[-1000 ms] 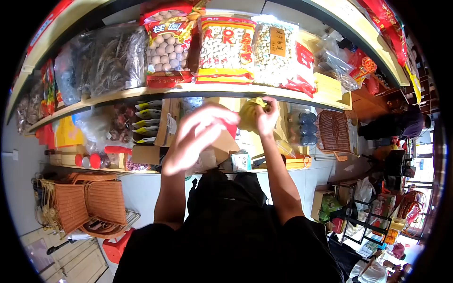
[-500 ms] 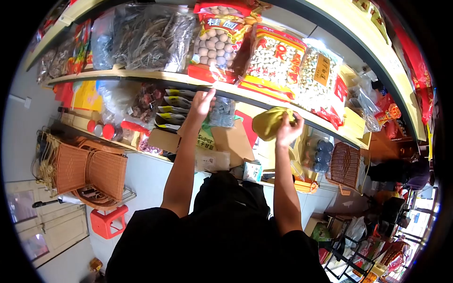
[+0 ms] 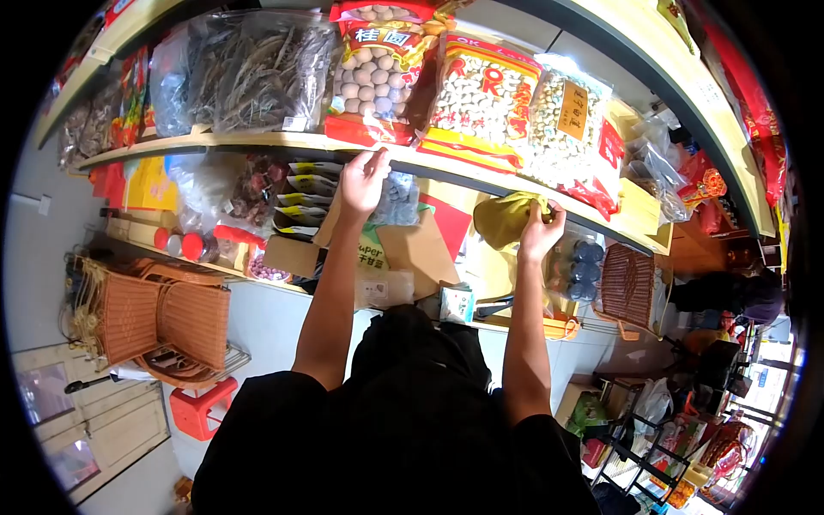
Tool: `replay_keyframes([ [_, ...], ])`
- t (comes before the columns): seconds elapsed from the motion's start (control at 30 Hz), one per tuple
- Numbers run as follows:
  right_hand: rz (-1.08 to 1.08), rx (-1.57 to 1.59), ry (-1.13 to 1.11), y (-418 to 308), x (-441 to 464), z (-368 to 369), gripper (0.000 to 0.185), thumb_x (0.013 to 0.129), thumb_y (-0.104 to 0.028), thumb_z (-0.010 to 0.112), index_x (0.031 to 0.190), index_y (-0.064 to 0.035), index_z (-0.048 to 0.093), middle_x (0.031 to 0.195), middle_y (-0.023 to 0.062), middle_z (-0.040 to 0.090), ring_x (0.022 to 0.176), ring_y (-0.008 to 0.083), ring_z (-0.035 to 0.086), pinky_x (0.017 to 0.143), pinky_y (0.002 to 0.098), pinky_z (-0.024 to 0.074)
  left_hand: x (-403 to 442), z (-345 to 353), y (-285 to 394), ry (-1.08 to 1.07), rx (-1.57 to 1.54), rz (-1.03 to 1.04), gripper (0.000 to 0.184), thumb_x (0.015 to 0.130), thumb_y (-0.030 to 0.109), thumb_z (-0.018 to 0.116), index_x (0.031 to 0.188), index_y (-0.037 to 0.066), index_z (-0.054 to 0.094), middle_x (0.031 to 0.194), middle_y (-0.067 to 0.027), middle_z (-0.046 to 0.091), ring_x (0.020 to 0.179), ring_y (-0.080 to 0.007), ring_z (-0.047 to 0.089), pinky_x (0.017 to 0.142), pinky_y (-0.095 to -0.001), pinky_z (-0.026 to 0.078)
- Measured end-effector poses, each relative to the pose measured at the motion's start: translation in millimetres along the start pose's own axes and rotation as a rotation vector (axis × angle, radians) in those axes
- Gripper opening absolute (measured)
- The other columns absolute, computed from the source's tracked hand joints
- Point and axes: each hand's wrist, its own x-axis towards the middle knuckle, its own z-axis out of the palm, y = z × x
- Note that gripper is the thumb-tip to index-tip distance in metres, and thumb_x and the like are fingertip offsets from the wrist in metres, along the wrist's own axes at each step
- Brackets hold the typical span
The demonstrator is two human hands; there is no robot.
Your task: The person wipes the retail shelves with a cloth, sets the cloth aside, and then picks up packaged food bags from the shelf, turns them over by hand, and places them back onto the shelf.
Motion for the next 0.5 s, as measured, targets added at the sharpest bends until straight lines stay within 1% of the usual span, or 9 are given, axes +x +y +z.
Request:
replay_keyframes([
  [0.07,-0.018,0.012,-0.050,2.4,1.7,-4.3,0.018,0.079,-0.005,0.069,0.092,0.0004,0.057,0.079,0.0056,0.059,0.068,0.0104,0.051,0.063,0.0246,0.0428,1.6,-4.0,1.0,-0.016,0.032,-0.003,0.024,0.092,0.021,0.061,0.096,-0.002,0.065,0.071,0.0036,0.059,0.064,-0.0028,0.049,0.061,-0.0199,0.043],
  [0.13,0.019,0.057,-0.088,-7.8,1.2,-7.6,0.017,0.080,-0.004,0.068,0.093,0.0001,0.058,0.080,0.0053,0.060,0.068,0.0096,0.051,0.063,0.0237,0.0430,5.5,-5.3,5.1,-0.052,0.067,-0.048,0.021,0.092,0.017,0.060,0.100,-0.002,0.064,0.081,0.0008,0.062,0.068,-0.0048,0.055,0.061,-0.0202,0.047],
  [0.17,0.055,0.099,-0.122,-12.5,1.1,-9.6,0.016,0.080,-0.003,0.068,0.093,-0.0001,0.059,0.081,0.0050,0.060,0.068,0.0088,0.052,0.063,0.0228,0.0431,5.8,-5.8,5.5,-0.046,0.065,-0.049,0.021,0.092,0.017,0.060,0.100,-0.002,0.064,0.081,0.0008,0.062,0.068,-0.0048,0.055,0.061,-0.0202,0.047],
  [0.27,0.041,0.119,-0.173,6.7,9.4,-19.4,0.016,0.080,-0.001,0.068,0.094,0.0003,0.059,0.082,0.0050,0.061,0.070,0.0084,0.053,0.063,0.0218,0.0438,5.6,-10.0,-1.4,-0.065,0.039,-0.028,0.020,0.092,0.016,0.060,0.100,-0.002,0.064,0.081,0.0004,0.063,0.070,-0.0049,0.055,0.062,-0.0205,0.047],
  [0.33,0.061,0.152,-0.198,4.4,13.7,-25.4,0.017,0.080,0.000,0.068,0.095,0.0009,0.060,0.082,0.0050,0.061,0.070,0.0094,0.053,0.063,0.0217,0.0434,4.2,-16.2,-4.1,-0.186,0.013,0.110,0.022,0.092,0.016,0.060,0.097,-0.005,0.064,0.077,0.0008,0.062,0.066,-0.0022,0.051,0.059,-0.0192,0.044],
  [0.37,0.036,0.116,-0.174,-0.1,14.6,-29.3,0.016,0.080,0.002,0.066,0.095,0.0015,0.059,0.085,0.0057,0.061,0.071,0.0105,0.054,0.063,0.0232,0.0445,2.8,-14.0,-4.3,-0.162,-0.014,0.158,0.019,0.091,0.013,0.059,0.097,-0.004,0.064,0.080,-0.0017,0.064,0.066,-0.0042,0.055,0.059,-0.0202,0.046],
  [0.43,0.122,0.184,-0.108,-3.1,20.1,-34.6,0.016,0.080,0.004,0.065,0.095,0.0020,0.057,0.088,0.0072,0.060,0.071,0.0126,0.054,0.065,0.0252,0.0461,2.4,-17.5,8.5,-0.145,0.095,0.061,0.019,0.090,0.013,0.060,0.097,-0.004,0.064,0.078,-0.0043,0.064,0.065,-0.0071,0.058,0.059,-0.0212,0.047],
  [0.47,0.103,0.227,-0.025,4.0,25.2,-32.5,0.015,0.081,0.005,0.063,0.094,0.0019,0.056,0.091,0.0090,0.060,0.073,0.0150,0.055,0.066,0.0264,0.0477,4.2,-18.3,8.4,-0.142,0.085,0.067,0.019,0.090,0.013,0.060,0.097,-0.004,0.064,0.077,-0.0056,0.065,0.062,-0.0086,0.059,0.058,-0.0217,0.048],
  [0.5,0.125,0.262,-0.007,6.0,26.0,-30.3,0.015,0.081,0.004,0.064,0.094,0.0017,0.057,0.091,0.0101,0.061,0.076,0.0160,0.056,0.068,0.0266,0.0483,6.7,-21.1,8.4,-0.180,0.130,0.052,0.019,0.091,0.011,0.058,0.099,-0.004,0.064,0.084,-0.0054,0.067,0.067,-0.0084,0.060,0.060,-0.0215,0.049],
])
